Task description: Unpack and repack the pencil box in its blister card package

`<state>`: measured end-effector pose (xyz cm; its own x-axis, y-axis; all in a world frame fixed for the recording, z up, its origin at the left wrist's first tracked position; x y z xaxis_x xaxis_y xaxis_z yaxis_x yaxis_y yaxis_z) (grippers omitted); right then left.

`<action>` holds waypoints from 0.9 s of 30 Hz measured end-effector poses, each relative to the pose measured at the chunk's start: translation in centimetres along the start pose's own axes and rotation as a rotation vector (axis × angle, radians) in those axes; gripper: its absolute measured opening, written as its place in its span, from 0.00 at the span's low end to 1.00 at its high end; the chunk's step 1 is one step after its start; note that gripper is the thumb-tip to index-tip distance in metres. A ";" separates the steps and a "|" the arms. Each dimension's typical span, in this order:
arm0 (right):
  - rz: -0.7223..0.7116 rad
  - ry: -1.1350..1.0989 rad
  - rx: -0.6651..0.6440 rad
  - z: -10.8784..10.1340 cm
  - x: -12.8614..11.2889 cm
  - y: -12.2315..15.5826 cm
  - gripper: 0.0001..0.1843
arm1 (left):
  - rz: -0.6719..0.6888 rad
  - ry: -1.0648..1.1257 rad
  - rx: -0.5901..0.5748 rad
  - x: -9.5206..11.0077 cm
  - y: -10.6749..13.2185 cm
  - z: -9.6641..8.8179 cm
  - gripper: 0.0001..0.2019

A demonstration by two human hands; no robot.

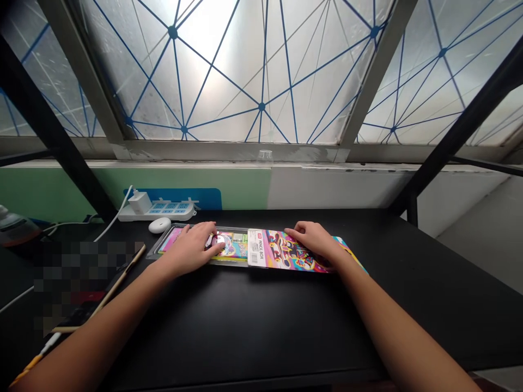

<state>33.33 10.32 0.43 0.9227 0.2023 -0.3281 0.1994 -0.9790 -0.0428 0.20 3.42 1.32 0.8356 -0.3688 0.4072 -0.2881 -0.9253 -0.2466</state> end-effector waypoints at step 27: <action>-0.020 -0.080 0.064 -0.8 -2.4 1.5 0.21 | -0.002 0.002 -0.087 0.4 0.5 -0.3 0.17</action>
<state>31.71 8.42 1.91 0.8888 0.2218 -0.4010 0.1937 -0.9749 -0.1097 0.30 2.80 1.64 0.8354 -0.3668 0.4094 -0.3260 -0.9303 -0.1683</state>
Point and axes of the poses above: each hand's wrist, its own y-axis away from the middle knuckle, its own z-axis out of the palm, x = y × z, the point moved 4 cm from there along -y, towards the middle knuckle, and after that the axes turned 9 degrees about y, right-handed, at the moved point
